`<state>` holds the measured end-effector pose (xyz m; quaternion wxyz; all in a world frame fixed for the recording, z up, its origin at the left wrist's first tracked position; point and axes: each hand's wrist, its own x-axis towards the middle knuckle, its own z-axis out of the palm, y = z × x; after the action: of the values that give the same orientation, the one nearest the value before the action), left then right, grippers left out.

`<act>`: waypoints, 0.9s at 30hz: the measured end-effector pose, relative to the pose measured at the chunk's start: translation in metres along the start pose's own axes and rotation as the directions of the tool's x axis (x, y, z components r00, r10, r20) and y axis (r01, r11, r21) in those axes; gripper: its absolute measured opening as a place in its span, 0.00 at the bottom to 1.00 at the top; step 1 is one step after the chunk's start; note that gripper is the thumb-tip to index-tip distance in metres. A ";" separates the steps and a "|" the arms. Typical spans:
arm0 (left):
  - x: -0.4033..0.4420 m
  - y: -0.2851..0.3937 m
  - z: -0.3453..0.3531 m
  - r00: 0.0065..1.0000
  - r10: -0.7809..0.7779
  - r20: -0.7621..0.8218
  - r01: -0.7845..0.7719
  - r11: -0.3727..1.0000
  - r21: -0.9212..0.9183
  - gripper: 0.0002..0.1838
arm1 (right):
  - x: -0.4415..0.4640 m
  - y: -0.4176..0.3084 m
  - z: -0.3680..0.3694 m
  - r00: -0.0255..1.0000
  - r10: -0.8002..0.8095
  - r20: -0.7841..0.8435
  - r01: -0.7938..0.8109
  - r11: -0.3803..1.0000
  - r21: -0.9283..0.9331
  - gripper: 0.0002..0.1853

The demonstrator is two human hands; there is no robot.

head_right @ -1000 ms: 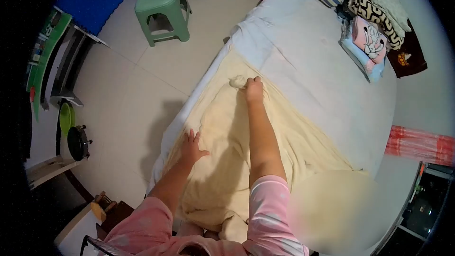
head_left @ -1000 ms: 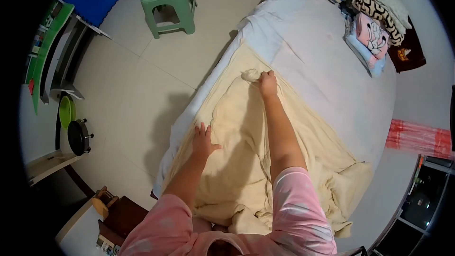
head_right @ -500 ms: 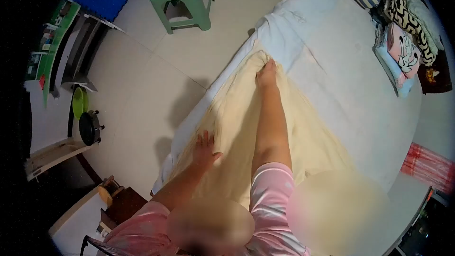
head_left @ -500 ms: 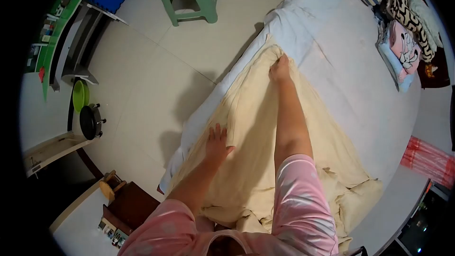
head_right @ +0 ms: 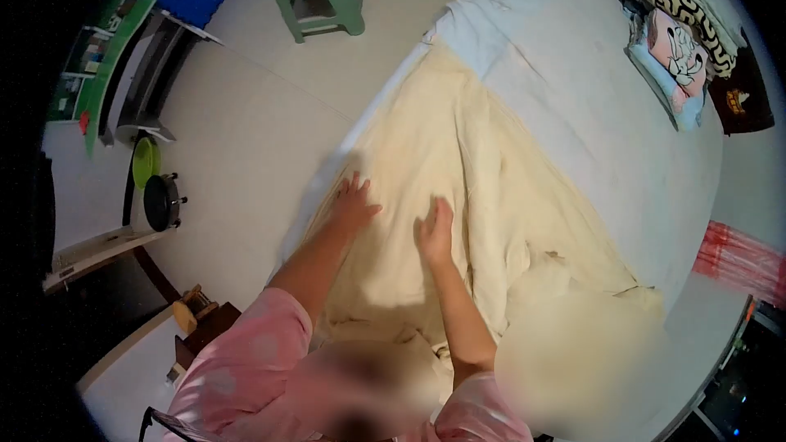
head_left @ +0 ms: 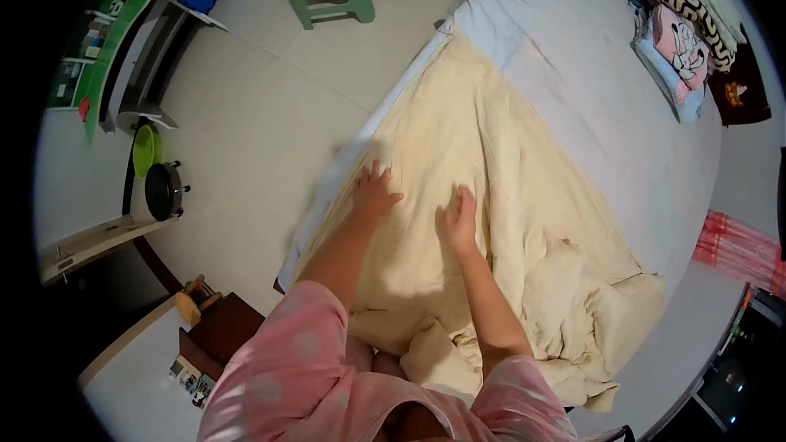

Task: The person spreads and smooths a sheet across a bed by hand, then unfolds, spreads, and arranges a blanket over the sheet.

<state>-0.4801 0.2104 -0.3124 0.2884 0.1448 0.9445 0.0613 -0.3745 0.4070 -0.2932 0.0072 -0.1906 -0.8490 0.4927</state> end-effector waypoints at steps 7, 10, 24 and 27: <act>-0.125 -0.052 0.081 0.972 -0.150 0.183 0.233 0.742 -0.628 0.32 | -0.159 0.016 0.000 0.972 0.185 0.149 -0.182 0.983 -0.031 0.29; -0.190 -0.055 0.103 0.923 -0.113 0.368 0.320 0.757 -0.570 0.31 | -0.199 0.032 0.005 0.930 0.266 0.254 -0.251 0.964 -0.087 0.29; -0.247 -0.090 0.020 0.929 -0.350 -0.119 0.035 0.404 -0.914 0.22 | -0.283 -0.096 0.024 0.823 0.126 0.554 0.201 0.847 -0.492 0.39; -0.261 -0.124 -0.015 0.958 -0.258 -0.121 -0.034 0.319 -0.947 0.21 | -0.297 -0.101 0.049 0.842 0.145 0.520 0.066 0.928 -0.366 0.36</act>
<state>-0.3111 0.0117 -0.1868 0.2005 -0.1247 0.7686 0.5946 -0.1407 0.2230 -0.1820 -0.2777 -0.0603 -0.8898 0.3572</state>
